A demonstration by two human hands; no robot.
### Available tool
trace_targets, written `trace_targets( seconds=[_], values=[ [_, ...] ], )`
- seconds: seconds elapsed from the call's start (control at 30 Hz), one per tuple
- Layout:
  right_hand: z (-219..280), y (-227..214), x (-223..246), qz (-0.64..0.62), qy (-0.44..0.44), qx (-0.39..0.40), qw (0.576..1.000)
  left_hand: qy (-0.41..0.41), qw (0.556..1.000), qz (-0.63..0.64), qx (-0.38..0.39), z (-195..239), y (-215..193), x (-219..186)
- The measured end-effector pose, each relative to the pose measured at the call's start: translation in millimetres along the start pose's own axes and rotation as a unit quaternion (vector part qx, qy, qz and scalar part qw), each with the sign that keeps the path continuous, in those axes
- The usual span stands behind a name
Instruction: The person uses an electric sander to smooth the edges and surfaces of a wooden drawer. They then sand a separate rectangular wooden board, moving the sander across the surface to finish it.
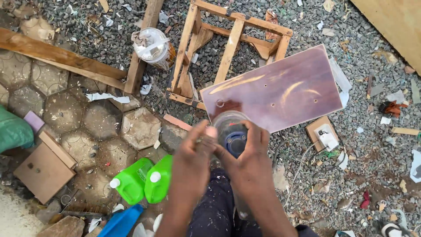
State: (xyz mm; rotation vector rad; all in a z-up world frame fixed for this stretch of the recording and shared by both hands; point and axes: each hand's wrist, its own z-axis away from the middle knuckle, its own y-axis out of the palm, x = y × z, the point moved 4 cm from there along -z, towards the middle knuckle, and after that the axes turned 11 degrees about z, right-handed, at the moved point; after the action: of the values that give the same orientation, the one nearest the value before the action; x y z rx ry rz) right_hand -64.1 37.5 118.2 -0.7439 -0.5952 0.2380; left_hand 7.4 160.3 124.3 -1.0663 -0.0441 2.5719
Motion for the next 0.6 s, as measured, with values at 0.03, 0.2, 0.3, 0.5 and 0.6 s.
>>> trace_targets(
  seconds=[0.03, 0.2, 0.3, 0.5, 0.6],
  values=[
    [-2, -4, 4, 0.002, -0.005, 0.003, 1.000, 0.000, 1.000, 0.004, -0.005, 5, 7, -2],
    [-16, -7, 23, -0.138, -0.216, 0.093, 0.962, 0.144, 0.980, -0.108, -0.087, -3, 27, -23],
    [-33, -26, 31, -0.191, -0.096, 0.276, 0.937, 0.153, 0.970, -0.122, -0.145, -13, 22, -28],
    [-170, -12, -45, 0.047, -0.313, -0.222, 0.922, 0.103, 0.986, -0.024, -0.131, -16, -2, -22],
    [-181, -2, -36, 0.211, -0.264, -0.266, 0.903, 0.086, 0.977, 0.051, -0.191, -24, -23, 18]
  ],
)
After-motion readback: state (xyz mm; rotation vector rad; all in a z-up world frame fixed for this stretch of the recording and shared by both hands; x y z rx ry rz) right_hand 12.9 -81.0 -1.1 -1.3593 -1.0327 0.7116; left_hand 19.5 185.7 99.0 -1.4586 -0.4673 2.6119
